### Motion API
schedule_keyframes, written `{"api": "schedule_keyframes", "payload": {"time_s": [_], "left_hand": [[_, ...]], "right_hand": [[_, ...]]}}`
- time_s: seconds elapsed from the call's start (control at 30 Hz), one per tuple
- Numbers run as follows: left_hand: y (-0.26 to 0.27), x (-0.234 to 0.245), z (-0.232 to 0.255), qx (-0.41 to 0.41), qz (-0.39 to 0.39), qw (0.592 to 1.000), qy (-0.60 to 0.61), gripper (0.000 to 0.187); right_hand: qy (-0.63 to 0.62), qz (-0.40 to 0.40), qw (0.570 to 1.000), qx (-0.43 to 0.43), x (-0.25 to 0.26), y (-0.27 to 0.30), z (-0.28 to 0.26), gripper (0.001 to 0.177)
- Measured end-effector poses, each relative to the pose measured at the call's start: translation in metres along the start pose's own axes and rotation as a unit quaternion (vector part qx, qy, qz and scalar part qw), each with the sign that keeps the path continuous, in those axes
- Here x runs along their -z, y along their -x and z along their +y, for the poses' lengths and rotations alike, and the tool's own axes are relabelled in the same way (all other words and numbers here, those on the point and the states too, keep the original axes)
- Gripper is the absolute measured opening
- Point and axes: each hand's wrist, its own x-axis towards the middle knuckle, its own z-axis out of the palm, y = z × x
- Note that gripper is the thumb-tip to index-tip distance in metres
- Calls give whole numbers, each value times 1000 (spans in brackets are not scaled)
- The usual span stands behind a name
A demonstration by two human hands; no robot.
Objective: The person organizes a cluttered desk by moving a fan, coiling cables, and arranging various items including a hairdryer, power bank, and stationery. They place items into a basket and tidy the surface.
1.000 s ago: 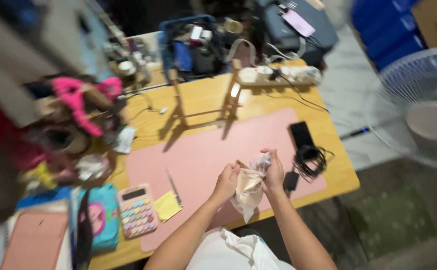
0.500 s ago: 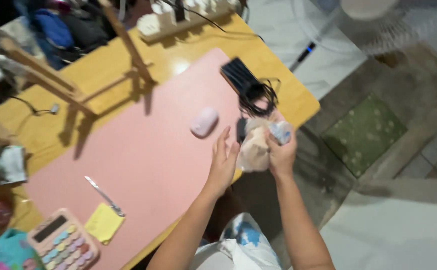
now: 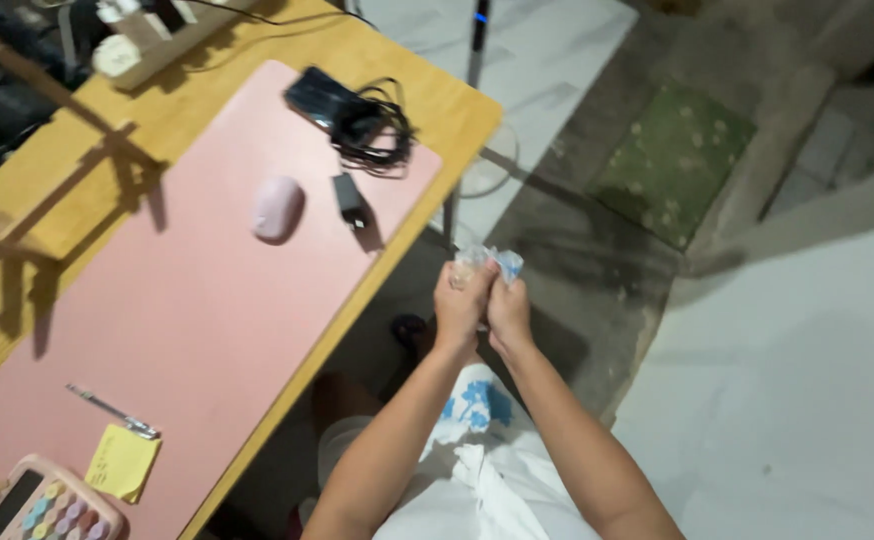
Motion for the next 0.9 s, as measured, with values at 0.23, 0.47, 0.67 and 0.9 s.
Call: {"api": "schedule_keyframes", "payload": {"time_s": [0.23, 0.47, 0.67, 0.9], "left_hand": [[-26, 14, -60, -24, -12, 999, -22, 4], [-100, 83, -124, 151, 98, 979, 93, 10], [-148, 137, -117, 219, 122, 946, 205, 16], [-197, 174, -109, 206, 175, 941, 204, 18]], "right_hand": [[146, 86, 976, 135, 7, 1, 7, 37], [256, -98, 951, 145, 15, -29, 77, 42], [179, -120, 943, -253, -21, -86, 120, 40], [243, -58, 942, -223, -80, -176, 221, 37]]}}
